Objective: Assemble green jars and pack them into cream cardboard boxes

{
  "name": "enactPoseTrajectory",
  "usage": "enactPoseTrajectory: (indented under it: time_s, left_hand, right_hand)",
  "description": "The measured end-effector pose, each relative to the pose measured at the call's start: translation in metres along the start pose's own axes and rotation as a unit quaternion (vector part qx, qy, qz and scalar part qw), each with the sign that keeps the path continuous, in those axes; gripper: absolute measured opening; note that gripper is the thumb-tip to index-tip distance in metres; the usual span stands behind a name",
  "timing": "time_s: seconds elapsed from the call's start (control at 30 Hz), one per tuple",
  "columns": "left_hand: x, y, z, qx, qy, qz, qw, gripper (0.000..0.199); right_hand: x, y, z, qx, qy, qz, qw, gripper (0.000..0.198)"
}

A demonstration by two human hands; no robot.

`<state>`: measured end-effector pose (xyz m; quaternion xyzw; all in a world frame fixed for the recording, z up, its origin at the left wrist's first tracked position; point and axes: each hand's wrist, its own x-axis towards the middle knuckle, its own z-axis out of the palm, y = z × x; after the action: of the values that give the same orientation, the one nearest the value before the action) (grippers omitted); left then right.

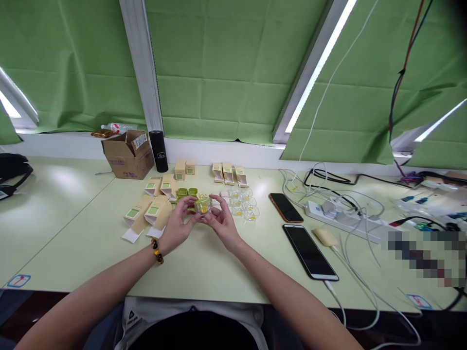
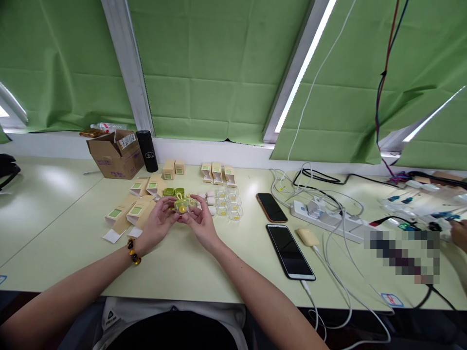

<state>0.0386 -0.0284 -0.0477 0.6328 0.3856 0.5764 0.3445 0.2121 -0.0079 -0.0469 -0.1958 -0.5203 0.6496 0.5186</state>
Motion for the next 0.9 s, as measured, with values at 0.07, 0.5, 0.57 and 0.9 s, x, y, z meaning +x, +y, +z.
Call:
enactPoseTrajectory:
  time_s: [0.07,0.5,0.57,0.9]
  left_hand:
    - [0.0025,0.0005,-0.0017,-0.033,-0.007,-0.007,0.999,0.045]
    - [0.002,0.0015,-0.003,-0.011,-0.015,-0.005,1.0,0.044]
    - [0.0022,0.0008,-0.0028,-0.009,-0.016,-0.008,1.0,0.044]
    - [-0.0002,0.0003,-0.0021,-0.037,-0.021,-0.002,0.999,0.052]
  right_hand:
    - [-0.0016,-0.002,0.0009,-0.007,-0.022,-0.008,1.0,0.074]
    - [0.0012,-0.002,-0.001,-0.036,-0.013,-0.028,0.999,0.057]
    - [0.0013,-0.0027,-0.0014,-0.038,-0.013,-0.031,0.999,0.056]
    - [0.0004,0.0016,0.0004,-0.014,0.0,-0.013,1.0,0.06]
